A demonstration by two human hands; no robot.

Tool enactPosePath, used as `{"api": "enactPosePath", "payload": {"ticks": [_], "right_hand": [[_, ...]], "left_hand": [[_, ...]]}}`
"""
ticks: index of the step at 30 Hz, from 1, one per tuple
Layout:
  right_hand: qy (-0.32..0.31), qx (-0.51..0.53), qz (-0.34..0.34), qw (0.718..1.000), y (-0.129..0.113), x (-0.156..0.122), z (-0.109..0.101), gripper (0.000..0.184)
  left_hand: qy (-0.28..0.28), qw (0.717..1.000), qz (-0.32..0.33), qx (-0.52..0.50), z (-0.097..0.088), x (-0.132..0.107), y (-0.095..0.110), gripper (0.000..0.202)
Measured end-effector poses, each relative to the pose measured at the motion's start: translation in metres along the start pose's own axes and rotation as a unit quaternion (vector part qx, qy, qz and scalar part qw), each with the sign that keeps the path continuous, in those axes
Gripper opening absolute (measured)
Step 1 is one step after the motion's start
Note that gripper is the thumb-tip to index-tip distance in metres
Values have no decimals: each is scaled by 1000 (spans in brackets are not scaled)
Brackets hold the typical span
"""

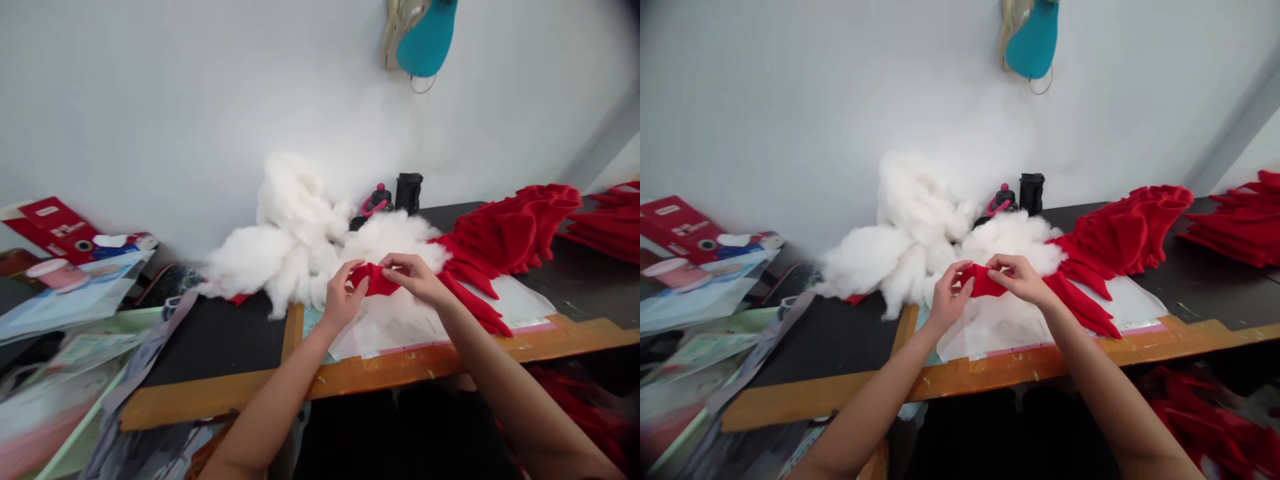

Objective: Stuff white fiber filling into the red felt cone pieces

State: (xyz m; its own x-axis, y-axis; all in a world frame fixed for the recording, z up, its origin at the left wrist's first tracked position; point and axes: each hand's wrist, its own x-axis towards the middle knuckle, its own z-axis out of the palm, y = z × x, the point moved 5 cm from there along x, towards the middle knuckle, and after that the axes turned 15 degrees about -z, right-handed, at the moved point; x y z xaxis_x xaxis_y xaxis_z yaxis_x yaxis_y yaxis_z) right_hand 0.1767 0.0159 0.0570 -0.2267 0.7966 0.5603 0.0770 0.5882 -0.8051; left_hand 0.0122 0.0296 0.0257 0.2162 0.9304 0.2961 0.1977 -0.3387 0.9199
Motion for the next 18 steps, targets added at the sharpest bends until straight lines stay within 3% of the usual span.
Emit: {"api": "enactPosePath", "payload": {"ticks": [3,6,8,10,13,14,16,18], "right_hand": [[23,5,-40,999,2,21,16,24],[-9,-22,-106,994,0,34,37,42],[-31,-78,-141,986,2,40,47,35],[-6,-156,-162,974,8,44,45,22],[42,-243,-144,958,22,46,30,21],[28,-259,-129,957,29,45,28,20],[-58,-284,-108,951,43,42,33,21],[-168,-305,-106,931,56,35,47,33]], "left_hand": [[59,998,-14,9,-8,4,-5,9],[144,989,-2,28,-21,4,-6,17],[188,981,9,41,-30,3,-5,18],[261,964,6,39,-43,4,-7,16],[394,919,-3,-6,-65,4,-10,11],[423,906,-4,-25,-71,4,-11,9],[450,891,-6,-50,-77,6,-13,9],[433,900,-18,-45,-75,9,-14,9]]}}
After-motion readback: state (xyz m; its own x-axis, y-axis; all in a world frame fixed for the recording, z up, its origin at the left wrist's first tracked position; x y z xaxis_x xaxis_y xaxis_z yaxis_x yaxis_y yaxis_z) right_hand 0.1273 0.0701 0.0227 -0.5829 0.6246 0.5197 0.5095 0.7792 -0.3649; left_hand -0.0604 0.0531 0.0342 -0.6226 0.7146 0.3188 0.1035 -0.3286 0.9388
